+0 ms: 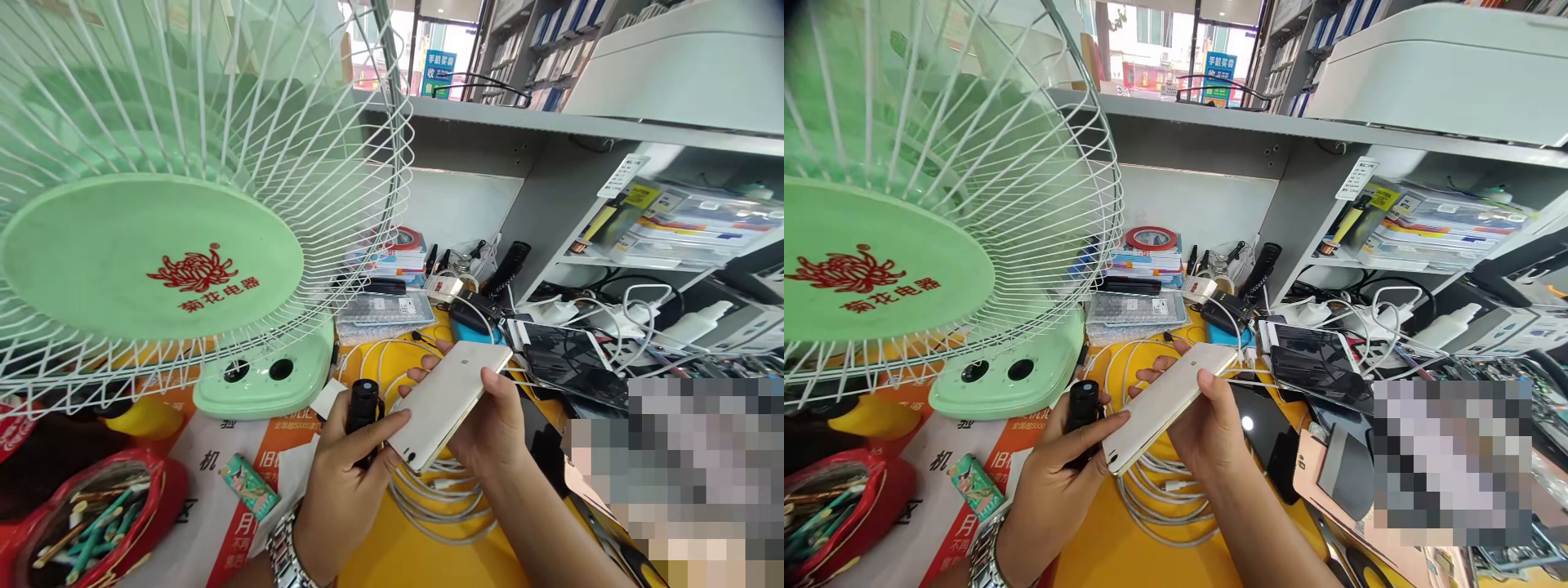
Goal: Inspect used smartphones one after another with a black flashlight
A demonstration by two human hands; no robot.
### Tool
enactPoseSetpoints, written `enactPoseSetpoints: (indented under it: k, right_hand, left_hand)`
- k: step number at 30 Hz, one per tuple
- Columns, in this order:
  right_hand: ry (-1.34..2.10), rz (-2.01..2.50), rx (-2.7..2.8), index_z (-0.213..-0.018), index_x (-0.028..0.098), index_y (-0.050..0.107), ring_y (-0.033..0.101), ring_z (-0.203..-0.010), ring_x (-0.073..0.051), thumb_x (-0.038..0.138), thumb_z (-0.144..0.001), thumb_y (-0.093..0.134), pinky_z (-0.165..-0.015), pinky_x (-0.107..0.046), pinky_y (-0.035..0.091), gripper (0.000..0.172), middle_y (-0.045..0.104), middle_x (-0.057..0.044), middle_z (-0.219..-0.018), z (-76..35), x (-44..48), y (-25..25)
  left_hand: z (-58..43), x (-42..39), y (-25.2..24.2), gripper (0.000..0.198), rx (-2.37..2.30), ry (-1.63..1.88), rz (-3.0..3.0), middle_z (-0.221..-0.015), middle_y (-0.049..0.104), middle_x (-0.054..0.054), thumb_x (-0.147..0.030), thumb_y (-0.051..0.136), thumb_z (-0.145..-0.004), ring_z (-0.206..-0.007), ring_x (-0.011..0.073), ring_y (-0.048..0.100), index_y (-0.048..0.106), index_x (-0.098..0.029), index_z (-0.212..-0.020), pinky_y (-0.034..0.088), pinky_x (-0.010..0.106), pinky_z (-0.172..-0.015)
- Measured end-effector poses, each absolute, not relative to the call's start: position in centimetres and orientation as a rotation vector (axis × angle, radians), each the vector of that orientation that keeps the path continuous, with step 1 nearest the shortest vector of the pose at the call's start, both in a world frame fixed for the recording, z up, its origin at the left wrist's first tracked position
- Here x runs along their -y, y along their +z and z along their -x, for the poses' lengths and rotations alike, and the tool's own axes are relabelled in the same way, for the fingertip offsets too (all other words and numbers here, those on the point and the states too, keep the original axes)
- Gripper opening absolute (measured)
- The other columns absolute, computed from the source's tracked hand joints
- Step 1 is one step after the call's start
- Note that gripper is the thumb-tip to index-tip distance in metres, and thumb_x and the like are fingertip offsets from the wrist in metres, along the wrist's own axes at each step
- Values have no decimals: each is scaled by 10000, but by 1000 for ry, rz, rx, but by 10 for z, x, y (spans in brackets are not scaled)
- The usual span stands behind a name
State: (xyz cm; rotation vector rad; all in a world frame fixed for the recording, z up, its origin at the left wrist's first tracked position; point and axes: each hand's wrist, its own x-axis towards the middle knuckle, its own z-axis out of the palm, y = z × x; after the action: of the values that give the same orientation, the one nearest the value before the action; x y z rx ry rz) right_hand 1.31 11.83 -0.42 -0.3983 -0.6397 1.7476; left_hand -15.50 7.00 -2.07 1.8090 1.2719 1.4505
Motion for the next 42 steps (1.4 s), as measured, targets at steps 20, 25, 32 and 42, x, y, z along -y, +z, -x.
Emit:
enactPoseSetpoints:
  k: [20, 25, 32, 42]
  right_hand:
    - [2109, 450, 418, -1341, 105, 478, 533, -879, -212, 603, -772, 580, -775, -316, 518, 763, 516, -109, -1103, -1, -117, -4]
    - [2173, 479, 340, -1226, 107, 540, 554, -845, -202, 653, -780, 560, -752, -299, 522, 705, 542, -114, -1052, 3, -112, -5]
    - [2238, 491, 204, -1100, 140, 548, 583, -834, -202, 790, -839, 408, -660, -253, 506, 714, 576, -105, -986, 18, -93, -12]
    - [1951, 626, 423, -1191, 201, 340, 586, -948, -219, 898, -639, 642, -800, -321, 533, 939, 534, -83, -1117, 19, -105, -7]
  left_hand:
    - [155, -57, -26, 321, -1118, 1407, -2304, -1282, 426, 65, -244, 619, -876, -1096, 176, 578, 635, -317, -1188, 556, 272, -880]
    - [157, -57, -27, 359, -1092, 1420, -2223, -1276, 418, 58, -291, 667, -843, -1100, 173, 561, 628, -318, -1198, 533, 256, -911]
    - [162, -56, -18, 341, -1038, 1533, -2035, -1182, 463, 39, -352, 688, -823, -1074, 162, 544, 659, -321, -1162, 512, 227, -930]
    - [161, -61, -22, 274, -1377, 1519, -1553, -1005, 636, 63, -476, 680, -802, -906, 204, 642, 754, -284, -983, 560, 253, -754]
